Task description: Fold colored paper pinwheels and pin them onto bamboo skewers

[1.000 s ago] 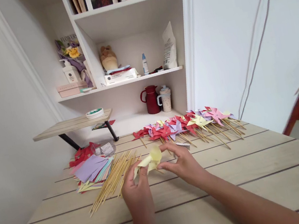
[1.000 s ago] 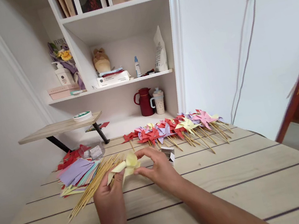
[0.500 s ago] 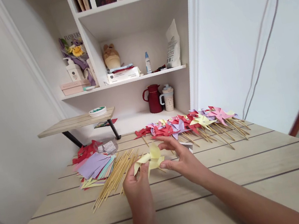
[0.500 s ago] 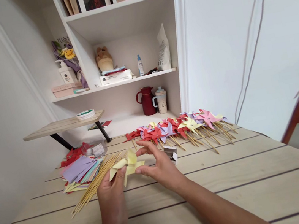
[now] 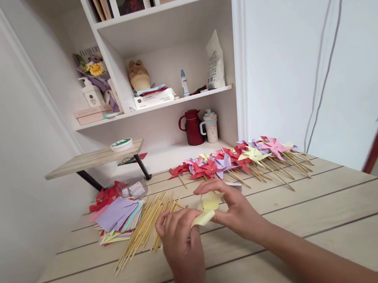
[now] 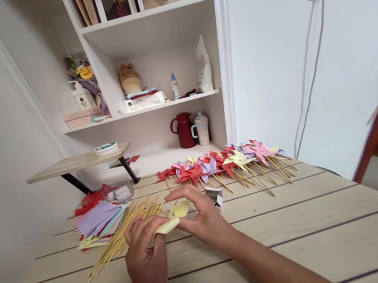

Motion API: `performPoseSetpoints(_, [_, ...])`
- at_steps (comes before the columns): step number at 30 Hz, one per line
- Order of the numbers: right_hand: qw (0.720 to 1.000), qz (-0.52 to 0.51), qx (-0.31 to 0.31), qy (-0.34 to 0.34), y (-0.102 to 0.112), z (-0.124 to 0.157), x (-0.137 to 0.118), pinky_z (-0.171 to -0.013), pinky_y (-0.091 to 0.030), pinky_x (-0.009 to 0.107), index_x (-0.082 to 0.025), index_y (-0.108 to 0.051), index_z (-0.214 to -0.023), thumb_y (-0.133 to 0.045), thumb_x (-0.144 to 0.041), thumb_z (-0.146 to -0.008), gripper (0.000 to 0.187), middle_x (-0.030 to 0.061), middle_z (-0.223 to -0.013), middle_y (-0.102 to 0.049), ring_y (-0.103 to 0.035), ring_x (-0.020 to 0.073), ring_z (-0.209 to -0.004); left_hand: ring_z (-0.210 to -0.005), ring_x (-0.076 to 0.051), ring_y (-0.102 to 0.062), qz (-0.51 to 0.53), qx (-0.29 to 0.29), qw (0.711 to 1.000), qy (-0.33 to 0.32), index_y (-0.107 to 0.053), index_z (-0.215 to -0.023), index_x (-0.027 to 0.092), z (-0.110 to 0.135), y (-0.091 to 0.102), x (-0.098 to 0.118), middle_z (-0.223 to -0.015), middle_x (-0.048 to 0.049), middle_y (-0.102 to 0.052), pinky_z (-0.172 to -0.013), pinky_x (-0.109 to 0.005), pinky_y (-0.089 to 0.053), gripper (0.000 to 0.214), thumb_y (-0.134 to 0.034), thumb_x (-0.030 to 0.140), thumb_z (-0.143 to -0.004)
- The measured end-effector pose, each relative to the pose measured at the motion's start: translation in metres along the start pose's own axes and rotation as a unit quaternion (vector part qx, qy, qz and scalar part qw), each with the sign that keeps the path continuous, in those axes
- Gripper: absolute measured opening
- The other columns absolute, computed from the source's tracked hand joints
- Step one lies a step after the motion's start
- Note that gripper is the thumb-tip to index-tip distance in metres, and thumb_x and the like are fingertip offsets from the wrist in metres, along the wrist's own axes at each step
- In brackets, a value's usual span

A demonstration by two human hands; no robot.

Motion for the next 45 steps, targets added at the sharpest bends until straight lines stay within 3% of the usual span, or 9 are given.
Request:
performPoseSetpoints(3, [0.998,0.007,0.018,0.055,0.002,0.001,-0.003,-0.104,-0.043,0.042,-0.032,-0.057,-0.12,-0.072,-0.016,-0.083,0.043,0.0041,-0.123,-0.063,-0.056,0.0234,-0.121,-0.079,-0.016,-0.067,-0.025,0.014,0.999,-0.038,-0.066,-0.093,0.026,0.002,0.003,0.003,-0.085,0.0038,-0.072,-0.099,-0.041,-0.036,0.037,-0.045,-0.002,-0.079])
performPoseSetpoints(10, [0.993,0.046,0.023,0.108,0.003,-0.001,-0.01,-0.097,-0.047,0.041,-0.03,-0.06,-0.107,-0.071,-0.018,-0.086,0.027,0.0041,-0.116,-0.067,-0.06,0.0226,-0.113,-0.08,-0.017,-0.066,-0.043,0.027,0.996,-0.068,-0.065,-0.096,0.025,0.006,0.002,0.002,-0.085,0.0016,-0.072,-0.098,-0.043,-0.036,0.038,-0.045,-0.003,-0.079])
performPoseSetpoints(13, [0.994,0.033,0.016,0.106,0.002,-0.002,-0.012,-0.095,-0.047,0.042,-0.03,-0.058,-0.107,-0.072,-0.017,-0.084,0.029,0.0044,-0.117,-0.067,-0.061,0.0232,-0.112,-0.079,-0.017,-0.066,-0.049,0.029,0.995,-0.08,-0.066,-0.096,0.026,0.007,0.002,0.001,-0.085,0.0016,-0.073,-0.098,-0.042,-0.036,0.037,-0.046,-0.001,-0.08])
performPoseSetpoints(20, [0.997,0.033,0.013,0.07,0.001,-0.001,-0.009,-0.083,-0.05,0.042,-0.029,-0.057,-0.092,-0.07,-0.019,-0.084,0.018,0.0019,-0.089,-0.07,-0.065,0.0228,-0.089,-0.077,-0.018,-0.067,-0.057,0.019,0.996,-0.071,-0.067,-0.098,0.03,0.008,0.002,0.0,-0.086,0.0021,-0.075,-0.099,-0.041,-0.036,0.039,-0.048,0.002,-0.078])
performPoseSetpoints(34, [0.994,0.055,0.01,0.095,0.001,-0.001,-0.011,-0.085,-0.047,0.042,-0.028,-0.069,-0.084,-0.069,-0.021,-0.088,0.008,0.0016,-0.083,-0.073,-0.064,0.0221,-0.088,-0.074,-0.017,-0.067,-0.041,0.017,0.998,-0.04,-0.07,-0.094,0.03,0.007,0.001,0.0,-0.084,0.0035,-0.075,-0.099,-0.04,-0.035,0.036,-0.052,0.002,-0.079])
performPoseSetpoints(37, [0.998,0.057,0.005,0.036,0.001,-0.001,-0.005,-0.082,-0.046,0.041,-0.026,-0.069,-0.08,-0.067,-0.023,-0.087,0.008,0.0024,-0.081,-0.07,-0.062,0.023,-0.087,-0.076,-0.019,-0.067,-0.02,-0.001,1.0,0.024,-0.072,-0.087,0.029,0.005,-0.003,-0.003,-0.081,0.0026,-0.075,-0.099,-0.042,-0.037,0.025,-0.055,0.012,-0.084])
performPoseSetpoints(40, [0.993,0.01,-0.006,-0.114,-0.003,-0.002,0.007,-0.074,-0.044,0.035,-0.024,-0.068,-0.074,-0.071,-0.029,-0.081,0.009,0.001,-0.077,-0.067,-0.061,0.0213,-0.078,-0.084,-0.023,-0.067,0.047,-0.01,0.984,0.171,-0.072,-0.081,0.026,0.004,-0.008,-0.011,-0.082,-0.002,-0.075,-0.095,-0.042,-0.043,0.011,-0.062,0.029,-0.085])
performPoseSetpoints(43, [0.956,-0.127,0.001,-0.263,-0.009,0.0,0.021,-0.07,-0.044,0.032,-0.022,-0.066,-0.075,-0.079,-0.036,-0.071,0.02,-0.0012,-0.071,-0.068,-0.06,0.0191,-0.07,-0.091,-0.024,-0.067,0.162,-0.004,0.932,0.325,-0.071,-0.097,0.022,0.005,-0.012,-0.018,-0.094,-0.0069,-0.073,-0.085,-0.038,-0.049,0.026,-0.067,0.044,-0.083])
performPoseSetpoints(45, [0.927,-0.21,0.036,-0.31,-0.011,0.001,0.029,-0.074,-0.045,0.033,-0.021,-0.066,-0.074,-0.084,-0.039,-0.065,0.028,-0.0004,-0.073,-0.07,-0.061,0.0194,-0.072,-0.095,-0.023,-0.067,0.236,0.01,0.892,0.386,-0.066,-0.113,0.02,0.005,-0.013,-0.021,-0.102,-0.0086,-0.072,-0.084,-0.035,-0.05,0.041,-0.062,0.052,-0.086])
Point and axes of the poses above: each hand's wrist, its own z-axis away from the middle knuckle, its own y-axis out of the back of the hand, x = y × z, the point moved 3 cm from there along -z, towards the middle knuckle
